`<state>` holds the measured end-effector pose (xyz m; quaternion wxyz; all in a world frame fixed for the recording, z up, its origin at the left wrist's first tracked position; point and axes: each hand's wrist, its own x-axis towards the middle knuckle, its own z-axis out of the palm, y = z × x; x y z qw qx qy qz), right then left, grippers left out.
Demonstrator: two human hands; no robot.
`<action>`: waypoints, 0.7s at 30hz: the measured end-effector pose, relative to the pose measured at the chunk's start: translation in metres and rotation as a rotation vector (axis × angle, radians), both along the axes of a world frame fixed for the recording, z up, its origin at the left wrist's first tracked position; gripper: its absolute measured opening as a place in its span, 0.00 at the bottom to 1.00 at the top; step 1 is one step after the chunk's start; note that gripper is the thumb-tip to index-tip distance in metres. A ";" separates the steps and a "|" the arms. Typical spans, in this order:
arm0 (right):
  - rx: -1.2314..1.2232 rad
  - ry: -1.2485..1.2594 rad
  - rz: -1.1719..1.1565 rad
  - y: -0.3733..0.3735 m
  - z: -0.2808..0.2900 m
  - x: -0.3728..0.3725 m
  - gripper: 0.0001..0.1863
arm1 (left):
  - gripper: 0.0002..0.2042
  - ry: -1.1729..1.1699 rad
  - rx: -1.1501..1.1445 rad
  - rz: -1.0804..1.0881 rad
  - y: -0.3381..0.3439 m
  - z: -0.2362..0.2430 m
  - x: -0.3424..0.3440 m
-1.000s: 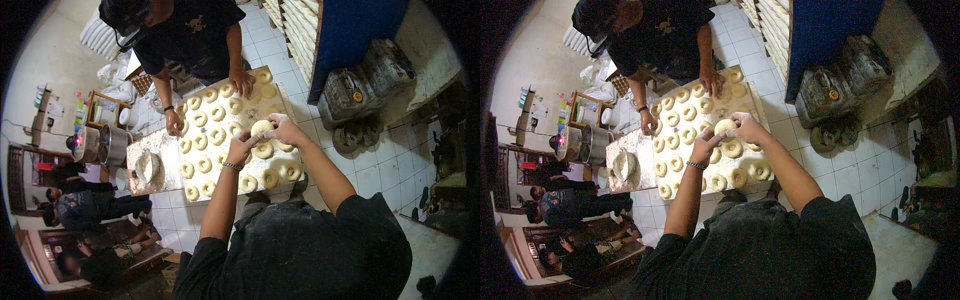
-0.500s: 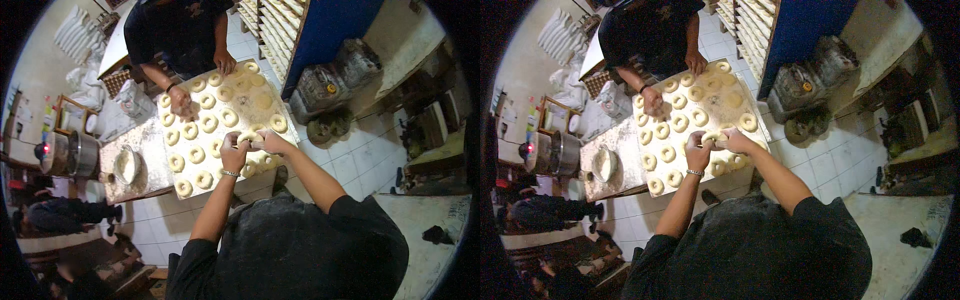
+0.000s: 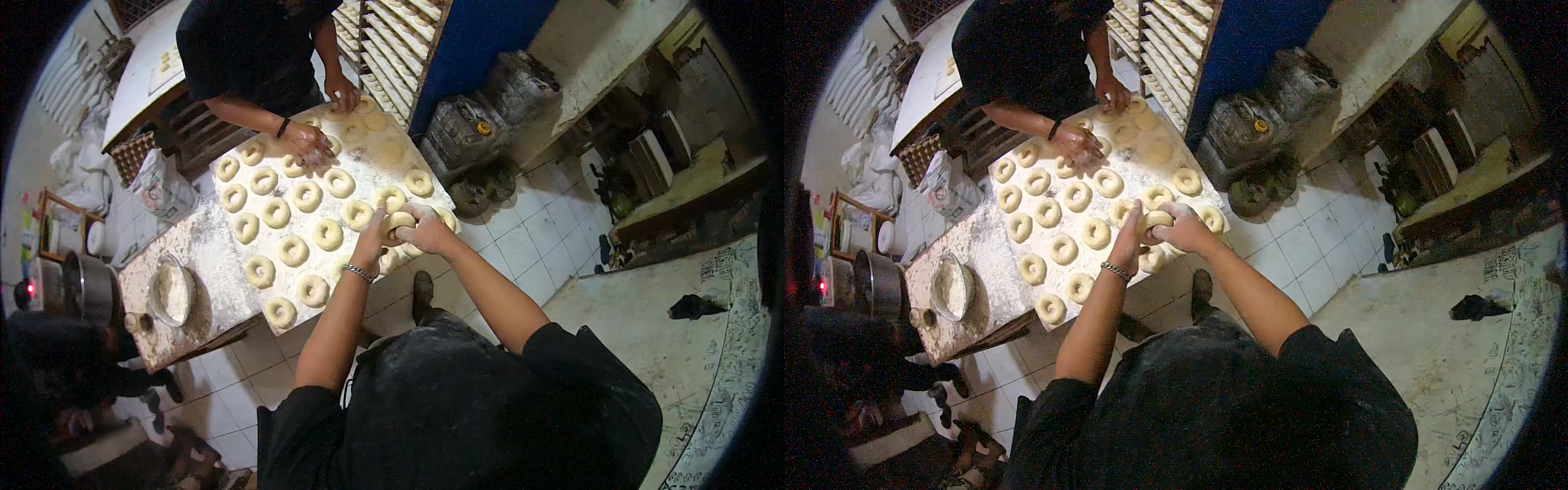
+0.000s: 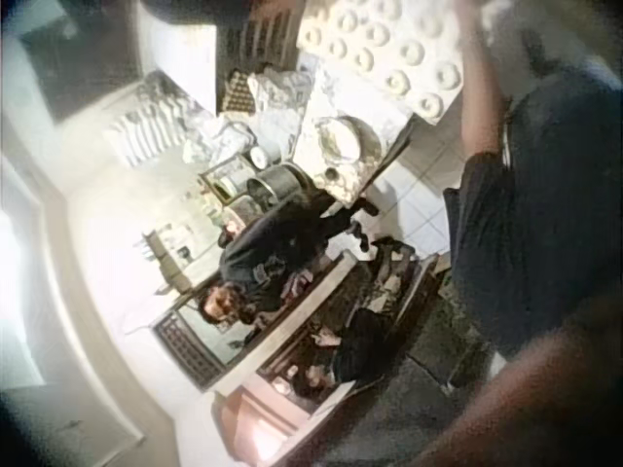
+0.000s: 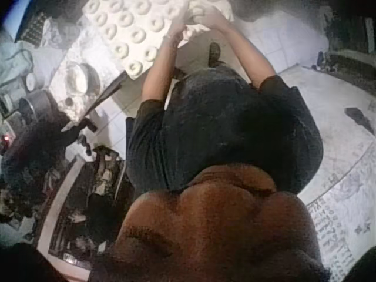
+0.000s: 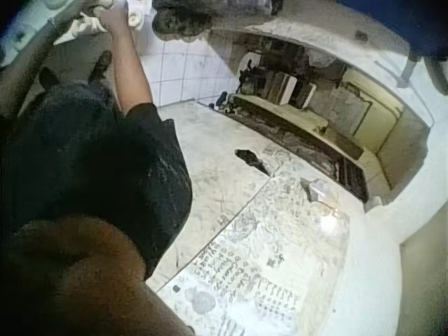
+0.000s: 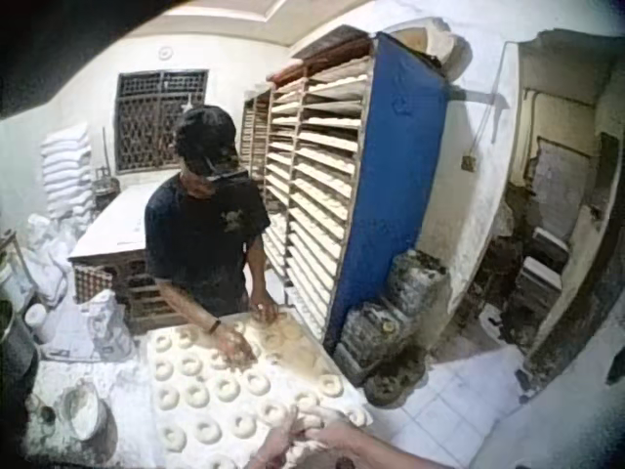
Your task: The person shapes rounds of dough into rings by hand and places them back onto a wooden board.
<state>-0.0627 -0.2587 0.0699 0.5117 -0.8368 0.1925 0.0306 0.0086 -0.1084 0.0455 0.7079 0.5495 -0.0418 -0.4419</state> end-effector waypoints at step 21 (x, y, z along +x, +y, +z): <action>0.874 0.009 0.366 -0.145 -0.010 0.015 0.15 | 0.37 0.008 -0.036 0.086 -0.095 0.008 -0.019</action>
